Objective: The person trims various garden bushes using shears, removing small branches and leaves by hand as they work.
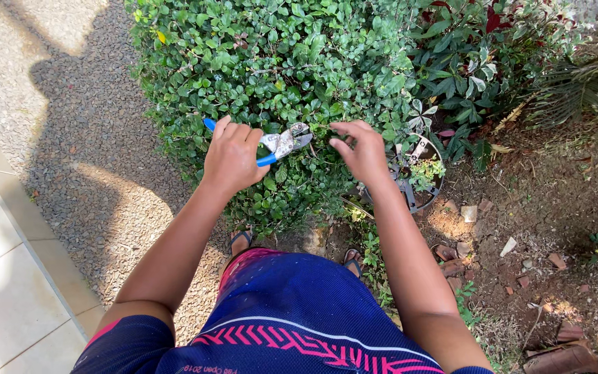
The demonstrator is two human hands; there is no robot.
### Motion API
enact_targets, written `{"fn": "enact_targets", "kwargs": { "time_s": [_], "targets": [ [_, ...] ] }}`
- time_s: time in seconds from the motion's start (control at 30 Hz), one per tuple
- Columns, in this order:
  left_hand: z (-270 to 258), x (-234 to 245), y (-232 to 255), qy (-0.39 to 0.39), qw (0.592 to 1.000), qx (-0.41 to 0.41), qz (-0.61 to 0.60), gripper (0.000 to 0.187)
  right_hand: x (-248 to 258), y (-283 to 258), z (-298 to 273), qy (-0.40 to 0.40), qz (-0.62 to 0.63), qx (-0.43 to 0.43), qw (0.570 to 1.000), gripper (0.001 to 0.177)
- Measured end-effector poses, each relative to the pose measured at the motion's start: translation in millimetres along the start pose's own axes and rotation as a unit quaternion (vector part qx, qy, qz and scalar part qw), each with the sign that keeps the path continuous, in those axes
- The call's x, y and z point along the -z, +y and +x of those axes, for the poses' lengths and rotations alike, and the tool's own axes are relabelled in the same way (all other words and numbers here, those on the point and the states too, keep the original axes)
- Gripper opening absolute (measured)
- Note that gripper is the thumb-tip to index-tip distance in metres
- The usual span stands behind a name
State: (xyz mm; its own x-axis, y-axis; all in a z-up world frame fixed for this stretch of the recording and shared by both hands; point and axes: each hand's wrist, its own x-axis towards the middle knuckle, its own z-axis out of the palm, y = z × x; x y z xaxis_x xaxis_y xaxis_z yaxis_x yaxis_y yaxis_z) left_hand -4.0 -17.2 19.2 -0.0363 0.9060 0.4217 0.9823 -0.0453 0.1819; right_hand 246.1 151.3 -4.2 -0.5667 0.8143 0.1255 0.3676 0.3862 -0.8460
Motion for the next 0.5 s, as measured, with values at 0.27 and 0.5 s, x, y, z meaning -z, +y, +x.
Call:
{"fn": "enact_targets", "kwargs": {
  "time_s": [0.27, 0.5],
  "targets": [
    [-6.7, 24.7, -9.9, 0.045, 0.998, 0.019, 0.026, 0.055, -13.7, -26.1, 23.0, -0.025, -0.211, 0.139, 0.967, 0.011],
    [-15.0, 41.6, -33.8, 0.061, 0.994, 0.088, 0.031, 0.059, 1.4, -29.8, 33.8, 0.036, -0.125, 0.162, 0.978, 0.012]
  ]
}}
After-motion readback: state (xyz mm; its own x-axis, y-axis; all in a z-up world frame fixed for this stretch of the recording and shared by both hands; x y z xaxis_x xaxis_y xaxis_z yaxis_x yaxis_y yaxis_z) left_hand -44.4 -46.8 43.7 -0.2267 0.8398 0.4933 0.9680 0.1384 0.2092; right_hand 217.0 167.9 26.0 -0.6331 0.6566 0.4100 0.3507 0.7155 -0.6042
